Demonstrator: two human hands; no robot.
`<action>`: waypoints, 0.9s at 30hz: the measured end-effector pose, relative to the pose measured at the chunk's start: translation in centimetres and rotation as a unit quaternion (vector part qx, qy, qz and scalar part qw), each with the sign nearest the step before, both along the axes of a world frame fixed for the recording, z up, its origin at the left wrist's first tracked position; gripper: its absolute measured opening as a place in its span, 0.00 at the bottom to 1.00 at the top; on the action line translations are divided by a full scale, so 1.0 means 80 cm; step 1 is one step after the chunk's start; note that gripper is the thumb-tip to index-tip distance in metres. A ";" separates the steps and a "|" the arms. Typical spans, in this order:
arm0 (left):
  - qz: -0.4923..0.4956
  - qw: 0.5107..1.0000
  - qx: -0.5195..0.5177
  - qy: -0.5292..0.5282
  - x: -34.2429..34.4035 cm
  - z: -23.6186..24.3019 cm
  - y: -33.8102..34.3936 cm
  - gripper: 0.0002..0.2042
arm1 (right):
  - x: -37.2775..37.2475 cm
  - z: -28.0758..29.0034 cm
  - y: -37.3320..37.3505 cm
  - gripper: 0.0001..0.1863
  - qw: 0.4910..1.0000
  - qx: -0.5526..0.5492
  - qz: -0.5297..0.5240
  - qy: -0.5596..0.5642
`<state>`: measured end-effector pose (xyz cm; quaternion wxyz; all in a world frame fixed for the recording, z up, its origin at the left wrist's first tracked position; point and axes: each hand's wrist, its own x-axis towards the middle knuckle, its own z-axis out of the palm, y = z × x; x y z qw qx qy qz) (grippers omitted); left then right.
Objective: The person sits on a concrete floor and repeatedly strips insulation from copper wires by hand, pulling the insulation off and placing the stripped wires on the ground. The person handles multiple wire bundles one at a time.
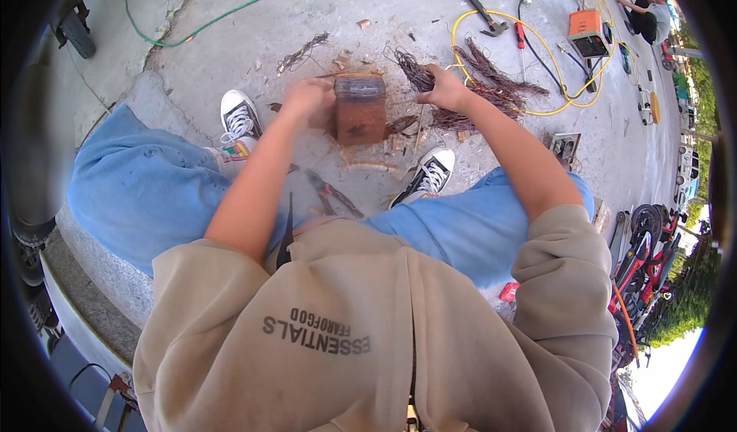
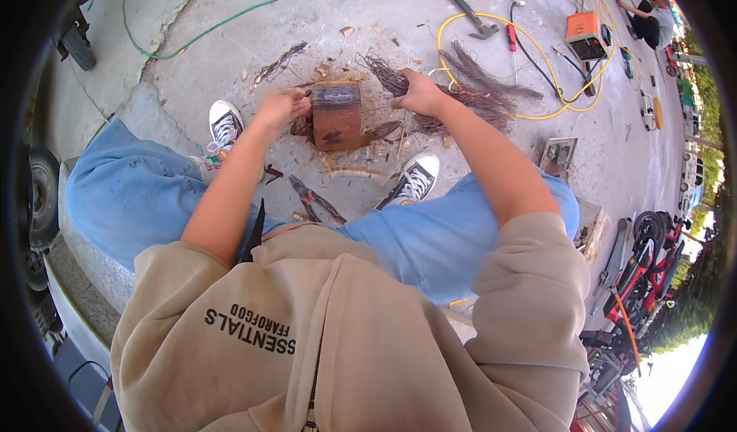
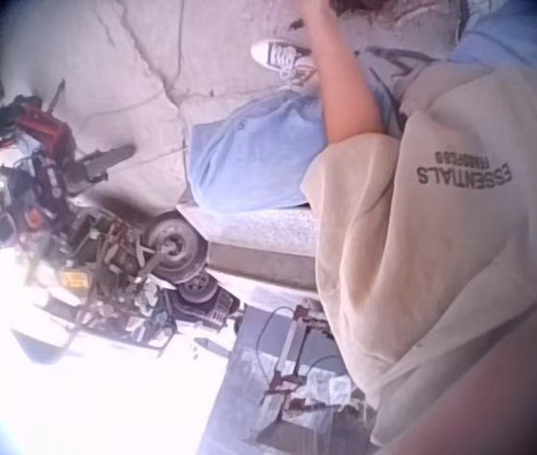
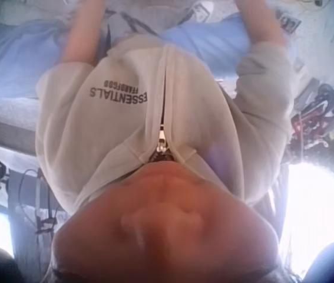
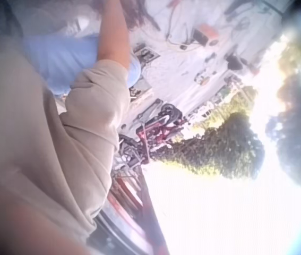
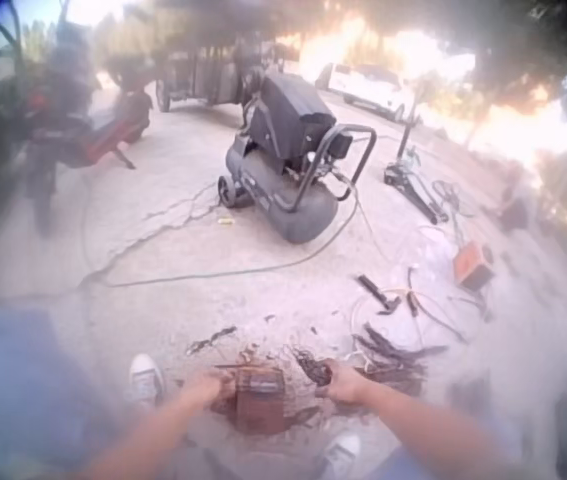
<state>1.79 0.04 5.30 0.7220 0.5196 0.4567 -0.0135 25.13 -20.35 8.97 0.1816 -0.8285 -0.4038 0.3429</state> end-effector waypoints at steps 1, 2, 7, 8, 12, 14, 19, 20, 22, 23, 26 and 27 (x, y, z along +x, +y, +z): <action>0.003 1.000 -0.021 0.008 -0.002 -0.010 -0.002 0.12 | 0.001 -0.004 0.002 0.35 1.000 -0.011 -0.010 0.007; 0.006 0.999 -0.043 0.016 -0.004 -0.022 -0.004 0.12 | 0.003 -0.007 0.004 0.35 0.999 -0.023 -0.020 0.013; -0.255 0.945 0.201 -0.031 -0.031 -0.195 0.007 0.16 | 0.017 -0.045 0.001 0.34 0.971 -0.188 0.009 0.150; -0.225 0.963 0.148 -0.028 -0.032 -0.198 0.004 0.16 | 0.011 -0.053 -0.002 0.32 0.967 -0.191 -0.019 0.169; 0.014 0.986 -0.164 0.026 -0.001 -0.039 -0.030 0.18 | -0.004 -0.073 -0.009 0.26 0.943 -0.306 0.019 0.132; 0.038 0.982 -0.184 0.018 -0.002 -0.022 -0.033 0.19 | -0.017 -0.077 -0.014 0.22 0.936 -0.298 0.129 0.135; 0.007 0.980 -0.201 -0.014 -0.007 -0.055 -0.028 0.18 | -0.029 -0.080 0.006 0.21 0.963 -0.141 0.228 0.001; 0.005 0.979 -0.203 -0.019 -0.008 -0.061 -0.026 0.18 | -0.024 -0.077 0.017 0.21 0.958 -0.182 0.220 0.021; 0.003 0.978 -0.210 -0.015 -0.014 -0.088 -0.021 0.17 | -0.025 -0.080 0.033 0.21 0.953 -0.189 0.235 0.012; 0.002 0.977 -0.213 -0.014 -0.017 -0.101 -0.018 0.17 | -0.025 -0.083 0.041 0.21 0.951 -0.192 0.242 0.007; -0.009 0.972 -0.234 -0.016 -0.009 -0.071 -0.022 0.16 | -0.024 -0.124 0.052 0.23 0.954 -0.166 0.250 -0.001; -0.009 0.971 -0.238 -0.017 -0.010 -0.072 -0.022 0.16 | -0.029 -0.128 0.058 0.24 0.954 -0.154 0.257 -0.003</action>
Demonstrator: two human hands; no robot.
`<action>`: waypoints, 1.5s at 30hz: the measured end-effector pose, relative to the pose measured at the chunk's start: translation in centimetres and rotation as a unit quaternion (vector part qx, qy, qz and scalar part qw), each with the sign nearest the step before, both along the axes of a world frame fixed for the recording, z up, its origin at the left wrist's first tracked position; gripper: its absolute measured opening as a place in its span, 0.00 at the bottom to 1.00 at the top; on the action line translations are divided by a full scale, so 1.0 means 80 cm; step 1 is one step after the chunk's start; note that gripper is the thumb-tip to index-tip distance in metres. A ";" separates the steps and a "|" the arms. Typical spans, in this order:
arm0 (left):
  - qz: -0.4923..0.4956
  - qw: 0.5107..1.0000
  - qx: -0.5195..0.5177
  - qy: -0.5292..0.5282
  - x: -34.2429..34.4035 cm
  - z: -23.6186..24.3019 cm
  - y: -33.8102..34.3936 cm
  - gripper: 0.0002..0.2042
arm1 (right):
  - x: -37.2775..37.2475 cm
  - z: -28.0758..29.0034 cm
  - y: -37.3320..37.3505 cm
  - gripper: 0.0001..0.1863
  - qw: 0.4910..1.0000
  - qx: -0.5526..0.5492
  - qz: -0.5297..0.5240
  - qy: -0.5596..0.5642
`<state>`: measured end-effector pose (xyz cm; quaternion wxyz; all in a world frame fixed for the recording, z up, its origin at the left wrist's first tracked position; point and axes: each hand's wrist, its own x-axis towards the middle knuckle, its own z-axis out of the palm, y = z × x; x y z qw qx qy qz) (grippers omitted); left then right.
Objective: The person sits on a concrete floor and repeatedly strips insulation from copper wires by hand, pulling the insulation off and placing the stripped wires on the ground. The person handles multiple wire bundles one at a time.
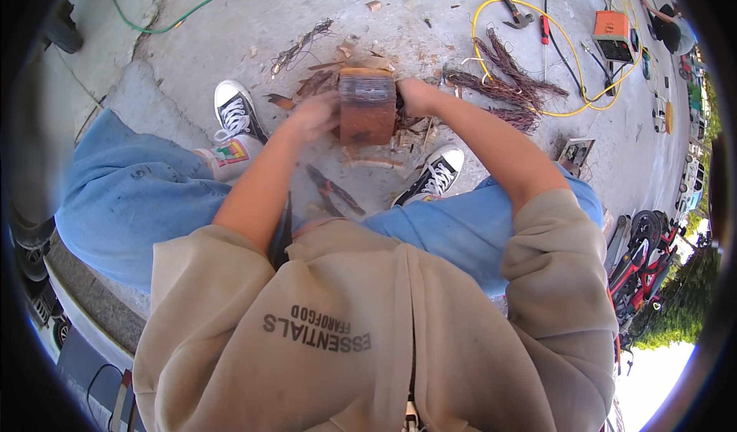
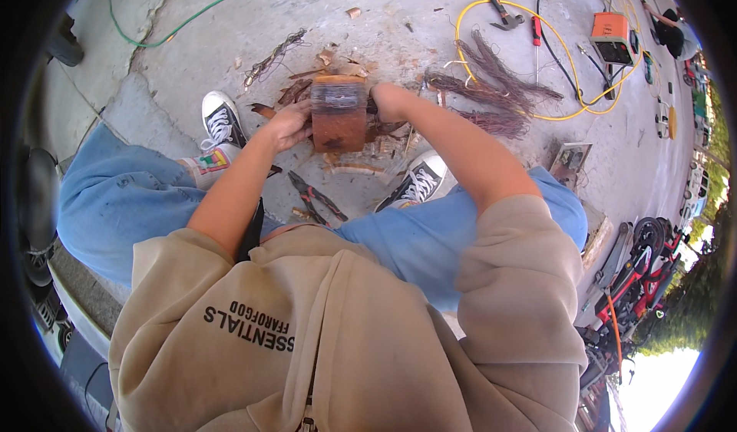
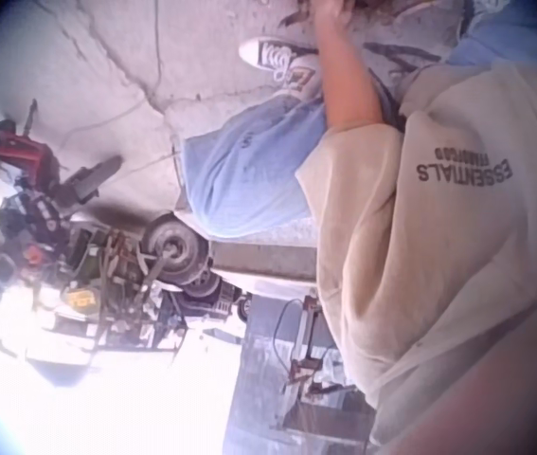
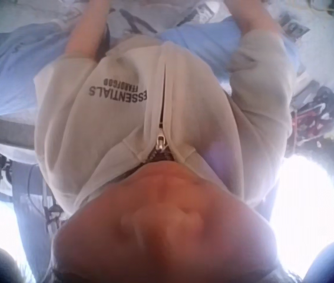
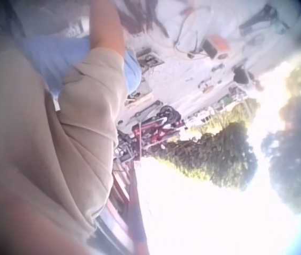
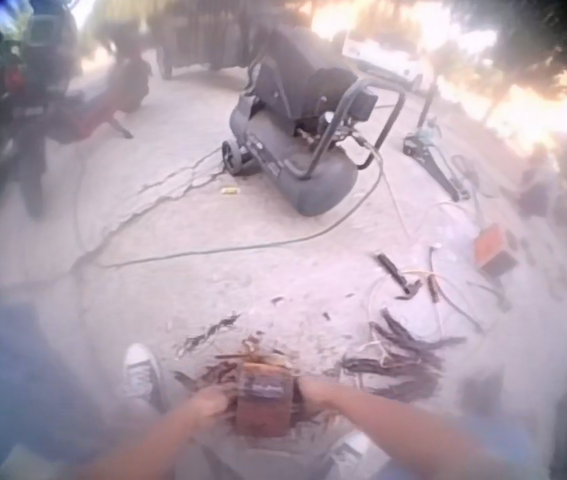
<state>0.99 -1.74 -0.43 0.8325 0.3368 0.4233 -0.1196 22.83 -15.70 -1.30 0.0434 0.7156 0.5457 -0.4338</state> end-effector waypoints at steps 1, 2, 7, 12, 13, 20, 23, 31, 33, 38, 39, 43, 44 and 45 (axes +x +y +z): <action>0.000 1.000 -0.005 -0.001 -0.001 0.000 0.000 0.16 | -0.005 -0.004 0.005 0.24 1.000 0.015 0.001 0.009; -0.001 1.000 -0.009 -0.002 -0.002 0.000 -0.001 0.16 | -0.010 -0.008 0.010 0.25 0.999 0.030 0.002 0.019; 0.040 0.999 -0.011 0.020 0.011 0.015 -0.015 0.15 | -0.006 0.005 0.011 0.27 0.992 0.055 -0.064 0.092; 0.071 0.997 0.025 0.035 0.004 -0.004 -0.018 0.16 | 0.028 0.044 0.020 0.38 0.982 -0.172 -0.056 0.045; 0.086 0.995 0.032 0.033 -0.001 -0.009 -0.013 0.16 | 0.027 0.053 0.012 0.36 0.987 -0.149 -0.037 0.037; 0.175 0.979 -0.013 0.104 -0.006 0.044 0.009 0.14 | -0.008 0.031 0.000 0.23 0.987 -0.007 -0.096 0.128; 0.121 0.992 0.032 0.003 -0.017 0.028 0.008 0.15 | -0.011 0.035 0.002 0.26 0.989 0.012 -0.071 0.133; -0.034 0.936 0.333 0.107 -0.044 0.029 0.069 0.12 | -0.003 0.165 0.066 0.32 0.997 0.021 0.043 -0.060; -0.113 0.873 0.464 0.102 -0.045 0.062 0.072 0.10 | -0.013 0.186 0.072 0.35 0.995 0.096 0.010 -0.025; -0.108 0.782 0.604 0.108 -0.058 0.180 0.062 0.12 | -0.088 0.202 0.077 0.47 0.970 0.239 0.047 0.025; -0.107 0.779 0.606 0.117 -0.059 0.222 0.055 0.12 | -0.099 0.204 0.075 0.50 0.964 0.258 0.051 0.030; -0.090 0.661 0.741 0.078 -0.076 0.284 0.066 0.12 | -0.115 0.239 0.075 0.55 0.957 0.280 0.013 0.073; -0.075 0.647 0.757 0.052 -0.080 0.302 0.067 0.12 | -0.114 0.245 0.074 0.55 0.953 0.287 -0.004 0.094; -0.060 0.632 0.772 0.021 -0.082 0.326 0.063 0.12 | -0.111 0.253 0.073 0.55 0.949 0.293 -0.025 0.112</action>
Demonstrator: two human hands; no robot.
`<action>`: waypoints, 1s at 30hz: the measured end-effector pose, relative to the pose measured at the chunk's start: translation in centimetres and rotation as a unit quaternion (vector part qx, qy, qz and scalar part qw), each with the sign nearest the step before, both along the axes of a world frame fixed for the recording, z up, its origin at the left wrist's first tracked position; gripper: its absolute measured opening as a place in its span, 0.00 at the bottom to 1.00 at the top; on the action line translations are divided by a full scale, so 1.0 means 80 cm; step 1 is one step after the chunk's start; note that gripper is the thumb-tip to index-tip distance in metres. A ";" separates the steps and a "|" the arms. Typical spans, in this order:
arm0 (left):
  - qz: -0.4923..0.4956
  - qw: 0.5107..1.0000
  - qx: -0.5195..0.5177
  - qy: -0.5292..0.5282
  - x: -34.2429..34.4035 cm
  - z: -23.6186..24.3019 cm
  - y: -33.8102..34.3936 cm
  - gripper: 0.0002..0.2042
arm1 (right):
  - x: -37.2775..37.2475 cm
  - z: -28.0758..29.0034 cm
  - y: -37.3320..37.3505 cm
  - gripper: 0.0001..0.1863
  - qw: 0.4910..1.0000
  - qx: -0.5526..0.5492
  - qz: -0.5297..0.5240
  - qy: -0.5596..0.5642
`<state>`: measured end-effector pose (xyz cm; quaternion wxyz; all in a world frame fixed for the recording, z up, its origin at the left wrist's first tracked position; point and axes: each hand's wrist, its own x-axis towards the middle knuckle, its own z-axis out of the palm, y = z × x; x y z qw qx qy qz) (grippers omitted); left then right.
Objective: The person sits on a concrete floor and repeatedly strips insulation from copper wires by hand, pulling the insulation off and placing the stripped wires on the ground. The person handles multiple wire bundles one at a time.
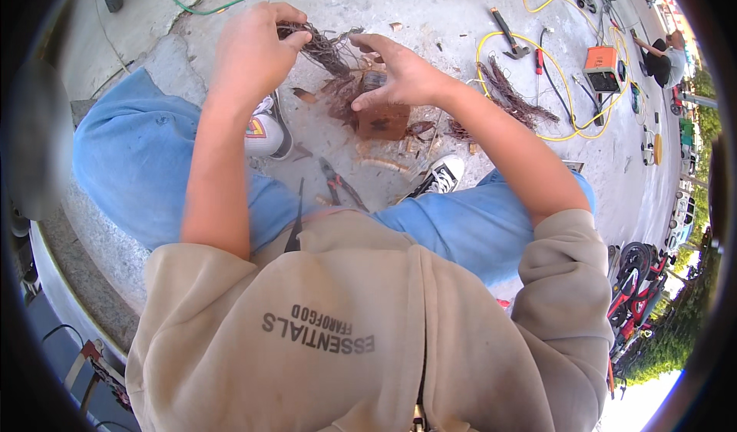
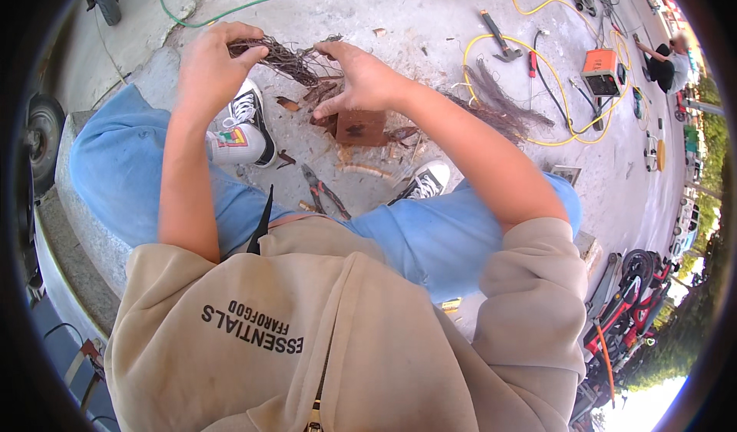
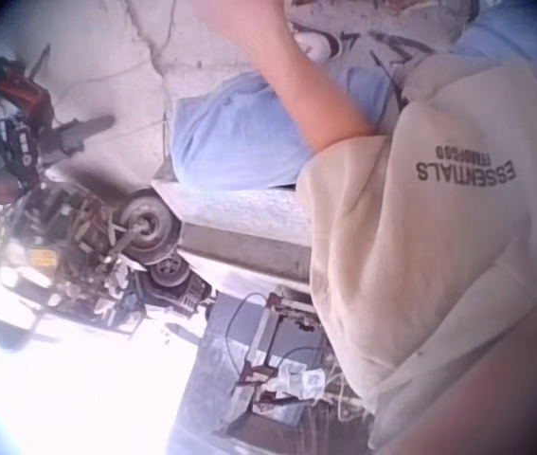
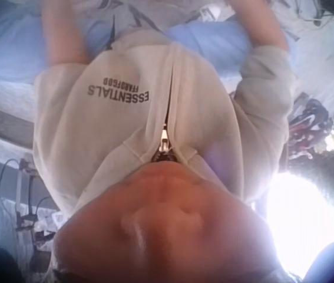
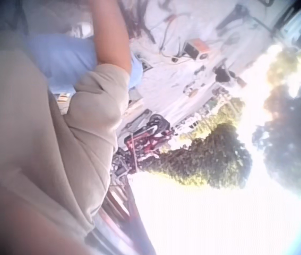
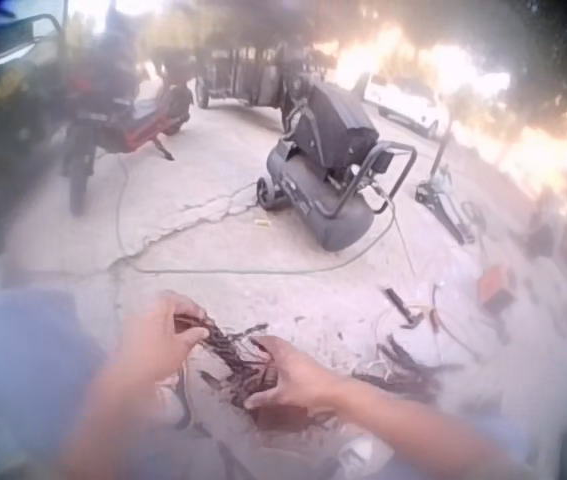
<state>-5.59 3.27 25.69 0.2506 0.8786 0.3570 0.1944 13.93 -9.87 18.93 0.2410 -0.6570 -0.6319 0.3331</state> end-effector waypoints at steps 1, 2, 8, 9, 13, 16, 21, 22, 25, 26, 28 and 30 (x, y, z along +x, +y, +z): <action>-0.013 0.999 0.019 -0.029 -0.003 0.018 -0.005 0.12 | -0.001 0.007 0.002 0.55 0.999 0.027 -0.004 0.018; -0.038 0.998 0.009 -0.044 -0.001 0.032 -0.014 0.12 | -0.003 0.015 0.004 0.55 0.998 0.054 -0.008 0.037; -0.134 0.983 -0.038 -0.123 0.054 0.050 -0.060 0.16 | -0.003 0.046 0.003 0.36 0.984 0.000 -0.136 0.111; -0.132 0.963 -0.101 -0.211 0.062 0.041 -0.060 0.19 | 0.002 0.037 0.000 0.30 0.974 0.016 -0.181 0.137; -0.016 0.825 -0.352 -0.442 0.084 -0.074 -0.037 0.24 | 0.021 0.023 0.004 0.15 0.915 -0.001 -0.312 0.257; -0.036 0.796 -0.549 -0.252 0.070 -0.202 -0.041 0.28 | 0.013 0.011 0.002 0.15 0.848 -0.015 -0.342 0.405; 0.055 0.917 -0.392 -0.056 0.058 -0.279 -0.028 0.21 | -0.012 0.007 0.011 0.13 0.807 -0.021 -0.342 0.480; 0.143 0.886 -0.419 -0.141 0.063 -0.257 -0.022 0.19 | -0.012 0.014 0.014 0.13 0.794 -0.020 -0.362 0.488; 0.163 0.908 -0.371 -0.107 0.057 -0.151 0.010 0.18 | 0.000 0.035 0.026 0.12 0.767 0.030 -0.365 0.527; 0.124 0.925 -0.344 -0.100 0.054 -0.126 0.022 0.17 | 0.007 0.052 0.031 0.12 0.761 0.048 -0.356 0.540; 0.020 0.899 -0.415 -0.139 0.048 -0.061 0.029 0.16 | 0.030 0.091 0.037 0.10 0.741 0.093 -0.343 0.570; -0.072 0.876 -0.448 -0.164 0.040 -0.045 0.019 0.15 | 0.045 0.132 0.040 0.08 0.754 0.134 -0.326 0.555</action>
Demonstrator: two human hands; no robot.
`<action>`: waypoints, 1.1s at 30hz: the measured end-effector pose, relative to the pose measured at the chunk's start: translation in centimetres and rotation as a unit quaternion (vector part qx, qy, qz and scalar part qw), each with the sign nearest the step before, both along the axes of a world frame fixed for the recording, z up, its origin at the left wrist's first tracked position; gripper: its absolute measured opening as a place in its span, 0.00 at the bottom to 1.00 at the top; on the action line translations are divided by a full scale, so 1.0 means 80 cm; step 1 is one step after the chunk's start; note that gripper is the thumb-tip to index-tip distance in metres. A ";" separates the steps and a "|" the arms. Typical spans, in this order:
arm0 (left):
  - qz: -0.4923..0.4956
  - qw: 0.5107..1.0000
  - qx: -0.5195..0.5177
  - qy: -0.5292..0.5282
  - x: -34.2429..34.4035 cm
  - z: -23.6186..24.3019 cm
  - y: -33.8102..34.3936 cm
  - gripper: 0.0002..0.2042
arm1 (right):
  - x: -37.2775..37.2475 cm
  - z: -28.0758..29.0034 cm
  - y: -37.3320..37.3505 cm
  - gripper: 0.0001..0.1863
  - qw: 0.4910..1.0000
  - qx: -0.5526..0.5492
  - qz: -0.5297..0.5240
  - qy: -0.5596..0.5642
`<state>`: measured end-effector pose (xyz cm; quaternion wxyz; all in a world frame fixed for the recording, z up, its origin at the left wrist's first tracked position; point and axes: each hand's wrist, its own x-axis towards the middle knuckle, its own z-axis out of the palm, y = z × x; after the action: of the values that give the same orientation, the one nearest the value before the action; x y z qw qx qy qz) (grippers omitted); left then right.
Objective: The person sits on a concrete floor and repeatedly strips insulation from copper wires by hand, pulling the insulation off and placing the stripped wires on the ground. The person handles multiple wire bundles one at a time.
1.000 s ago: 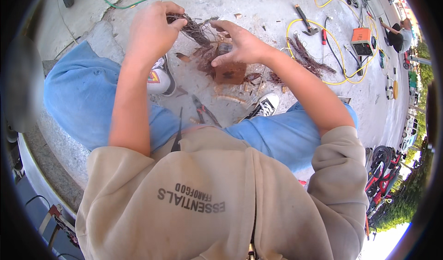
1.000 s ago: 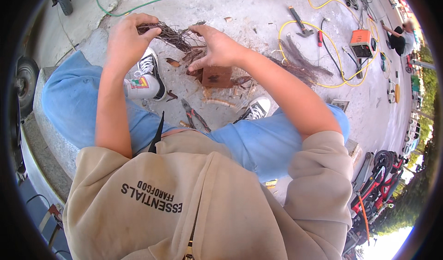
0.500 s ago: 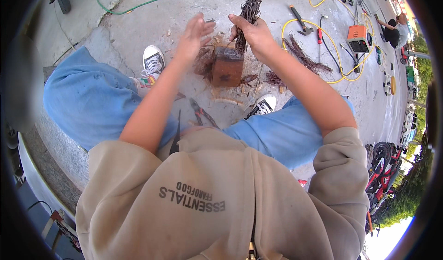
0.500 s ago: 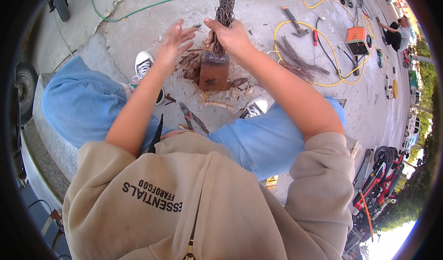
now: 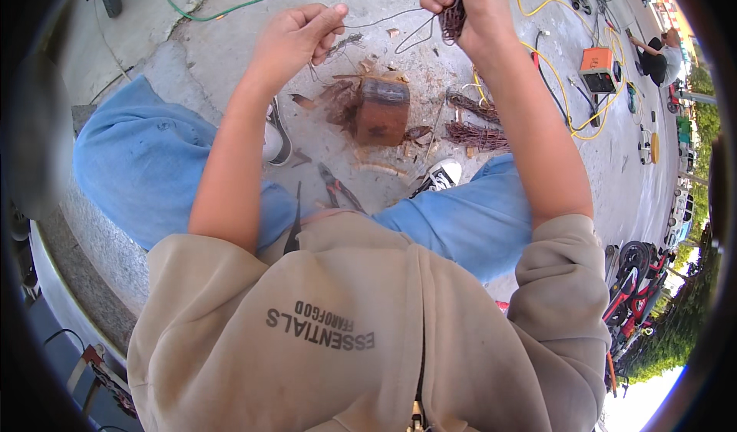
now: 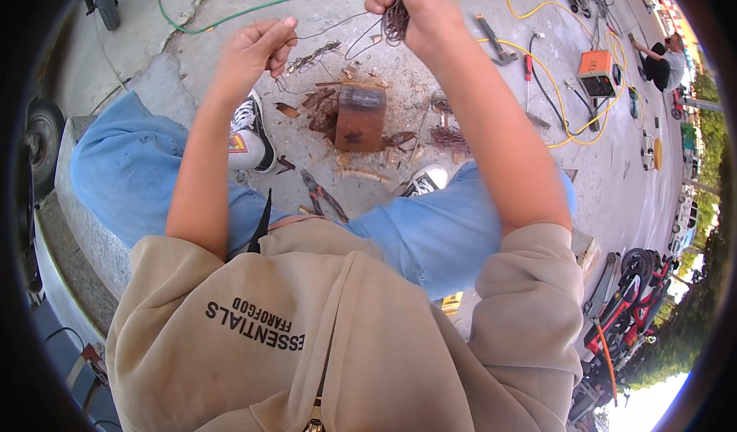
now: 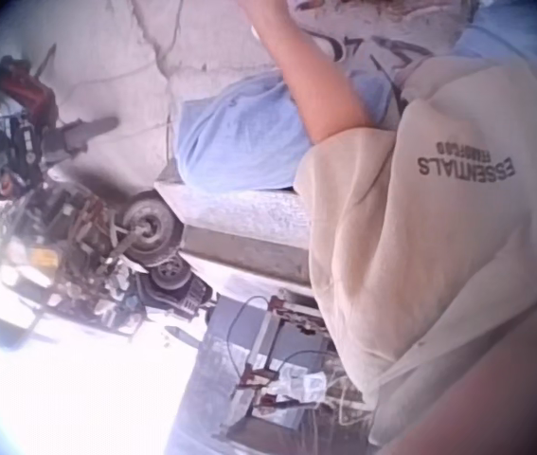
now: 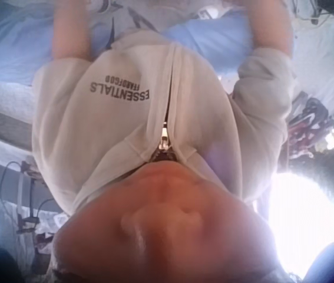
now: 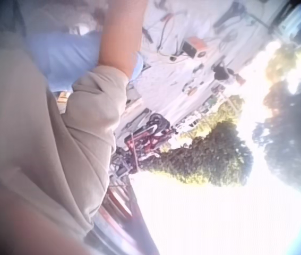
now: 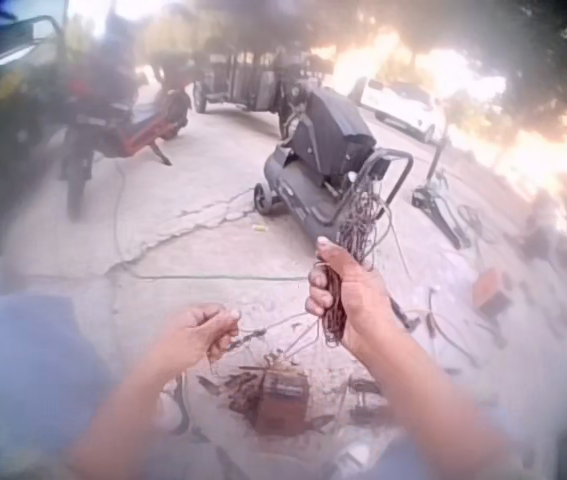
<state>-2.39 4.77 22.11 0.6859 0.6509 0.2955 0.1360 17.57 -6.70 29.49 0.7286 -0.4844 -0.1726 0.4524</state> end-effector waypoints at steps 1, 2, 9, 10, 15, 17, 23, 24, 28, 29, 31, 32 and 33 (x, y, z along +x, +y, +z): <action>-0.038 0.999 0.003 -0.023 0.004 -0.006 -0.010 0.15 | 0.010 0.014 -0.003 0.07 0.999 0.017 0.004 -0.039; -0.076 0.996 0.007 -0.046 0.008 -0.011 -0.020 0.14 | 0.011 0.025 -0.008 0.08 0.996 0.012 -0.019 -0.091; -0.036 0.933 0.359 0.003 0.010 0.063 -0.053 0.10 | 0.030 0.082 -0.059 0.09 0.970 0.078 -0.051 -0.223; -0.016 0.952 0.306 -0.005 0.006 0.077 -0.045 0.10 | 0.029 0.086 -0.063 0.10 0.967 0.056 -0.050 -0.243; 0.030 0.972 -0.086 -0.215 -0.003 0.155 -0.023 0.09 | -0.010 0.074 -0.061 0.16 0.951 -0.030 0.092 -0.293; 0.032 0.963 -0.165 -0.210 -0.001 0.196 -0.014 0.09 | -0.035 0.068 -0.051 0.21 0.905 -0.028 0.176 -0.385; 0.065 0.950 -0.102 -0.287 0.082 0.178 -0.037 0.08 | -0.047 0.027 -0.039 0.15 0.942 0.008 0.229 -0.245; 0.058 0.943 -0.121 -0.304 0.087 0.160 -0.027 0.06 | -0.041 0.029 -0.043 0.14 0.939 -0.025 0.238 -0.247; 0.075 0.924 0.049 -0.371 0.088 0.095 -0.033 0.18 | -0.014 0.035 -0.052 0.08 0.936 -0.066 0.205 -0.277; 0.063 0.943 0.037 -0.324 0.091 0.069 -0.038 0.21 | -0.011 0.036 -0.055 0.08 0.937 -0.070 0.190 -0.285; 0.041 0.972 0.013 -0.229 0.100 0.017 -0.047 0.26 | 0.002 0.040 -0.063 0.08 0.944 -0.019 0.113 -0.309; -0.010 0.987 0.034 -0.154 0.099 0.002 -0.065 0.28 | 0.014 0.039 -0.068 0.08 0.957 0.030 0.099 -0.272; -0.061 0.994 0.055 -0.076 0.093 -0.009 -0.087 0.31 | 0.026 0.039 -0.074 0.08 0.966 0.080 0.085 -0.233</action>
<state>5.09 -2.16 21.42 0.6768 0.6919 0.1945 0.1594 19.63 -12.60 32.58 0.6634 -0.5003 -0.4134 0.3722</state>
